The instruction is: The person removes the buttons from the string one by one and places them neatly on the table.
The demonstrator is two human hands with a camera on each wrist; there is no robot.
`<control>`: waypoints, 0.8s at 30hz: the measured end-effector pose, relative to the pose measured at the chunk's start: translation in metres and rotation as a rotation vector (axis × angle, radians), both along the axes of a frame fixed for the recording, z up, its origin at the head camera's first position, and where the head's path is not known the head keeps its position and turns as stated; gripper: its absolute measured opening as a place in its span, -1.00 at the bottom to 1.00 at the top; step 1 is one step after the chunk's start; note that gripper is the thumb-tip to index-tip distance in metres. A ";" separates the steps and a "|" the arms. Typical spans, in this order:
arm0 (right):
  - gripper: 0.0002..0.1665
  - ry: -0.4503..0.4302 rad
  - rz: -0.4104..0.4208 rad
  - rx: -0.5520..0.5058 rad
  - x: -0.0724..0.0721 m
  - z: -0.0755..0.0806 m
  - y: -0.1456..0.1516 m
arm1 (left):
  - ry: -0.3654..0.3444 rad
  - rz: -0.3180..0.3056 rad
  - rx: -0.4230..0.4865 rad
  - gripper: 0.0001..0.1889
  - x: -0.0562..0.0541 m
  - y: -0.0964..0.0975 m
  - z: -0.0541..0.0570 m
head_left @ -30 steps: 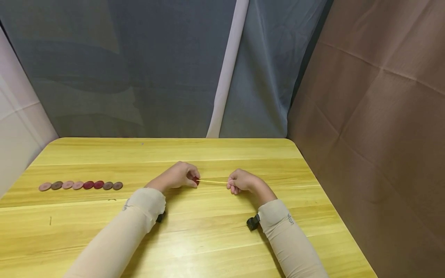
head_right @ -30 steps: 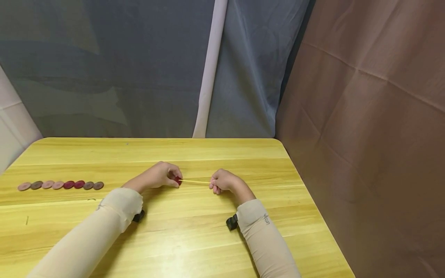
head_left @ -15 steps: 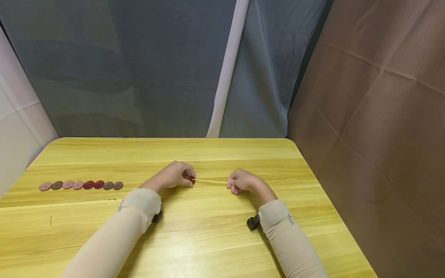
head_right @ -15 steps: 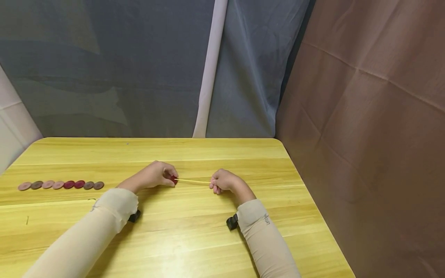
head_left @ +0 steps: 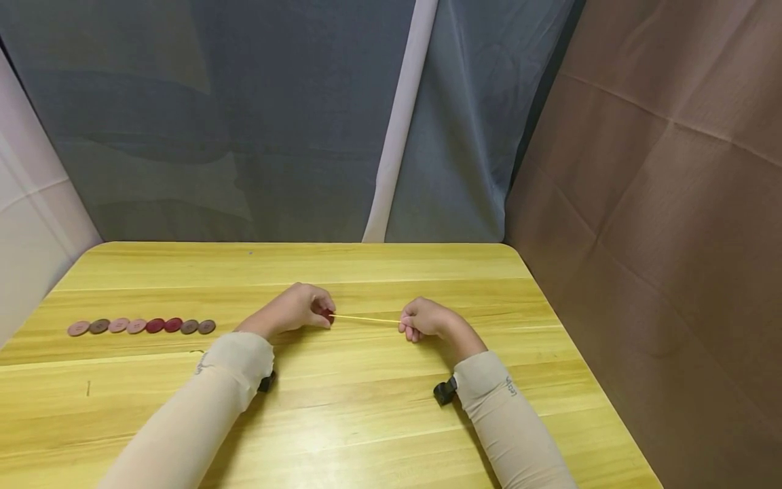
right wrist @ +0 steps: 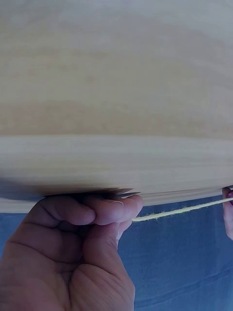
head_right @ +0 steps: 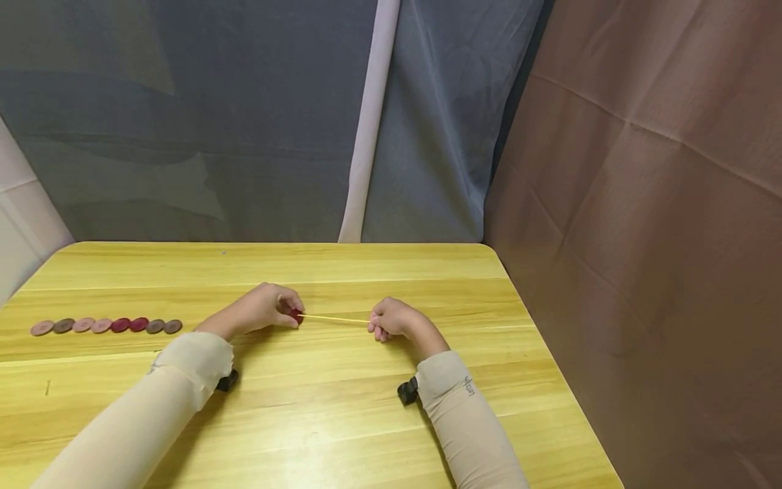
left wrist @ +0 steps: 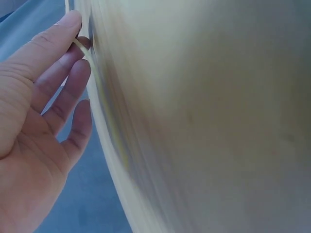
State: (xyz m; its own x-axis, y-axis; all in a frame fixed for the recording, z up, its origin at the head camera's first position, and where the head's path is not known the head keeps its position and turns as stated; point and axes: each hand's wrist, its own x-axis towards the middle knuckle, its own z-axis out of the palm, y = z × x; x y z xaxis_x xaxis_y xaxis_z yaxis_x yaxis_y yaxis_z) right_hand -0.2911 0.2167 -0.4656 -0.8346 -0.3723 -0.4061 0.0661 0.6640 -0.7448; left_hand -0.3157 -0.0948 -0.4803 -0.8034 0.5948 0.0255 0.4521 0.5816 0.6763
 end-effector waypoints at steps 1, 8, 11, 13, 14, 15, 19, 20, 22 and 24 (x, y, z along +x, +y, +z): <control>-0.66 0.000 -0.001 0.000 0.000 0.000 0.000 | -0.003 0.003 0.002 -0.80 0.000 -0.001 0.000; -0.66 -0.001 -0.005 0.001 0.001 0.001 -0.001 | 0.007 0.011 0.008 -0.81 0.002 -0.011 0.001; -0.66 -0.001 -0.008 0.004 0.001 0.002 -0.002 | 0.010 0.017 0.001 -0.81 0.002 -0.016 0.001; -0.67 0.000 -0.008 0.011 0.001 0.003 -0.002 | 0.019 0.020 -0.010 -0.81 0.003 -0.019 0.002; -0.67 0.001 -0.007 0.014 0.001 0.003 -0.002 | 0.020 0.019 -0.013 -0.81 0.002 -0.021 0.002; -0.67 0.001 -0.008 0.015 0.001 0.003 -0.002 | 0.023 0.020 -0.017 -0.81 0.002 -0.023 0.002; -0.67 -0.008 -0.009 0.015 0.001 0.002 -0.002 | 0.024 0.019 -0.020 -0.81 0.003 -0.031 0.002; -0.67 -0.009 -0.010 0.014 0.000 0.002 -0.002 | 0.023 0.019 -0.018 -0.81 0.003 -0.033 0.002; -0.67 -0.010 -0.010 0.013 0.000 0.001 -0.002 | 0.026 0.021 -0.018 -0.81 0.004 -0.036 0.003; -0.67 -0.006 -0.010 0.013 0.000 0.001 -0.002 | 0.034 0.023 -0.017 -0.81 0.004 -0.040 0.003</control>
